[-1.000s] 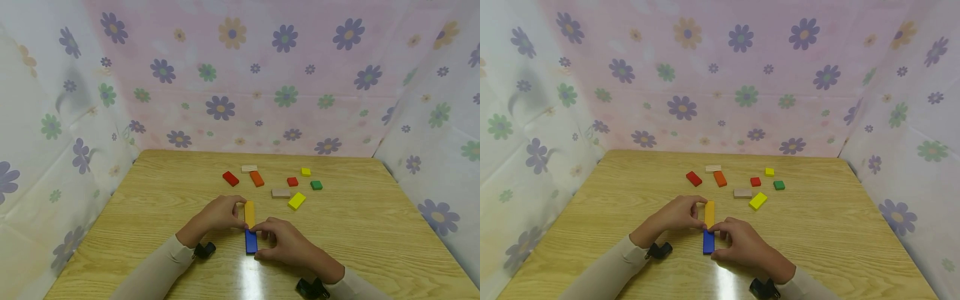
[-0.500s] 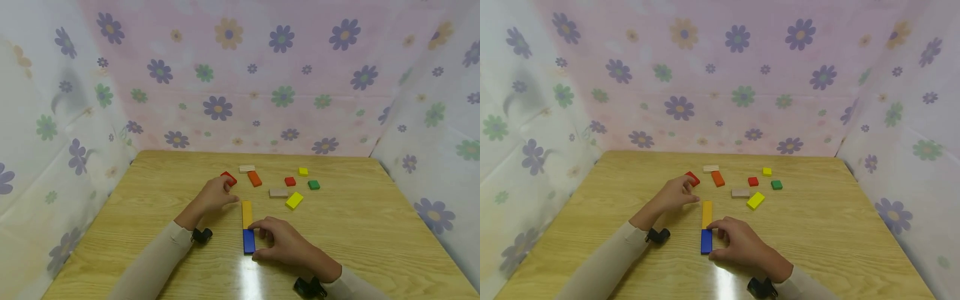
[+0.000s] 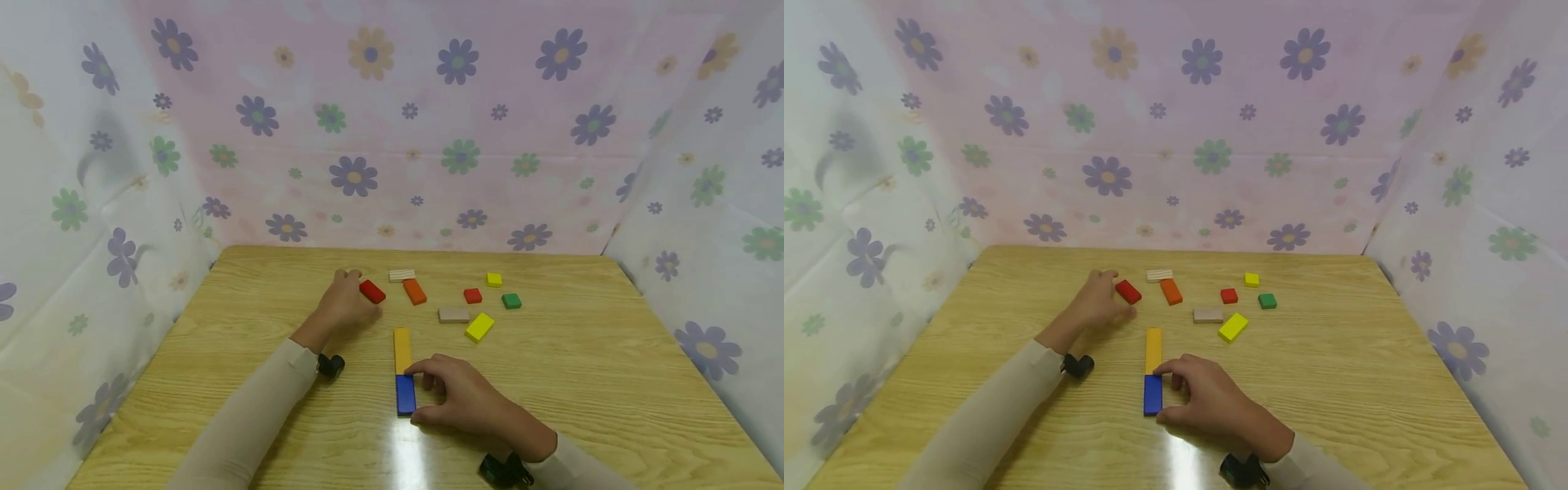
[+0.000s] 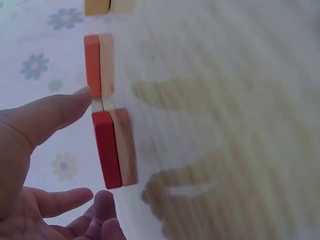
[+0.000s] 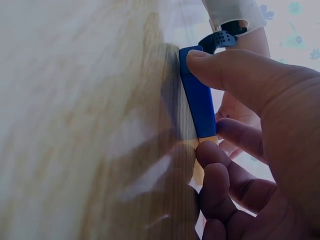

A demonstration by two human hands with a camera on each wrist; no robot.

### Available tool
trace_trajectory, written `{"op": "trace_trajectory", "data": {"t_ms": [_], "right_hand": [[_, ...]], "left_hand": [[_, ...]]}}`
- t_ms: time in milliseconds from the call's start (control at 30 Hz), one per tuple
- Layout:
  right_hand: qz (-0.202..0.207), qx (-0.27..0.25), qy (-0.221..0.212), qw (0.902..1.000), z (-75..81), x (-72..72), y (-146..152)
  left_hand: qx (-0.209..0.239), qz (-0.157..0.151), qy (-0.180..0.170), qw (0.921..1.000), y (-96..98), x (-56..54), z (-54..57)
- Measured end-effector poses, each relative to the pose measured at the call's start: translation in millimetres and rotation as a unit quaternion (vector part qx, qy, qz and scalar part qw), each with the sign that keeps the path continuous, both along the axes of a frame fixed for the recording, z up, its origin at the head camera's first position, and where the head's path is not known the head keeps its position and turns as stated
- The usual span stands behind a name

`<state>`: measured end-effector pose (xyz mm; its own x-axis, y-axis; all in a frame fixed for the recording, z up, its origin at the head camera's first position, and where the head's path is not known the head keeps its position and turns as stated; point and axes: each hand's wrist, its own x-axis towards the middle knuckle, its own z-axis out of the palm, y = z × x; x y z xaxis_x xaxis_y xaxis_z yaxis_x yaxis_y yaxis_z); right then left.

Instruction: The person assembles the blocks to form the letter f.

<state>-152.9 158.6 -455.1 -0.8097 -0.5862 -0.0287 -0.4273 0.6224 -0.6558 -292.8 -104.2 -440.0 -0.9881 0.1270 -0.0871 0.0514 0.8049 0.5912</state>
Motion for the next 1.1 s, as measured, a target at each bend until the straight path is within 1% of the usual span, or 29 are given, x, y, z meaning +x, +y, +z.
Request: {"op": "trace_trajectory", "data": {"t_ms": [100,233,367,433,533,633,767,867,1100], "right_hand": [[-0.002,0.004,0.000,1.0000,0.5,0.3,1.0],[-0.002,0.002,0.000,1.0000,0.6,0.1,1.8],[-0.003,0.000,-0.004,1.0000,0.9,-0.2,1.5],[-0.003,-0.001,-0.005,1.0000,1.0,-0.2,1.3],[-0.001,-0.003,-0.003,1.0000,0.9,0.0,1.2],[-0.001,-0.003,-0.001,1.0000,1.1,0.4,1.1],[0.000,-0.003,-0.002,1.0000,1.7,0.5,0.5],[0.000,-0.003,-0.001,1.0000,1.0,0.3,-0.2],[0.001,-0.007,0.002,1.0000,-0.3,0.0,-1.1]], "left_hand": [[-0.002,-0.003,-0.007,1.0000,-0.1,-5.1,1.7],[-0.002,-0.017,-0.010,0.9998,-0.4,-10.4,4.0],[0.002,-0.029,-0.008,0.9995,-1.1,-13.1,6.8],[-0.002,-0.030,-0.006,0.9995,-1.3,-13.4,8.5],[-0.019,-0.022,-0.006,0.9996,-1.4,-13.3,10.3],[-0.043,-0.006,-0.012,0.9990,-0.8,-12.8,11.8],[-0.084,0.019,-0.027,0.9960,0.8,-15.1,12.0],[-0.108,0.032,-0.036,0.9929,1.2,-17.4,11.9],[-0.125,0.041,-0.039,0.9906,0.8,-18.5,9.9]]}}
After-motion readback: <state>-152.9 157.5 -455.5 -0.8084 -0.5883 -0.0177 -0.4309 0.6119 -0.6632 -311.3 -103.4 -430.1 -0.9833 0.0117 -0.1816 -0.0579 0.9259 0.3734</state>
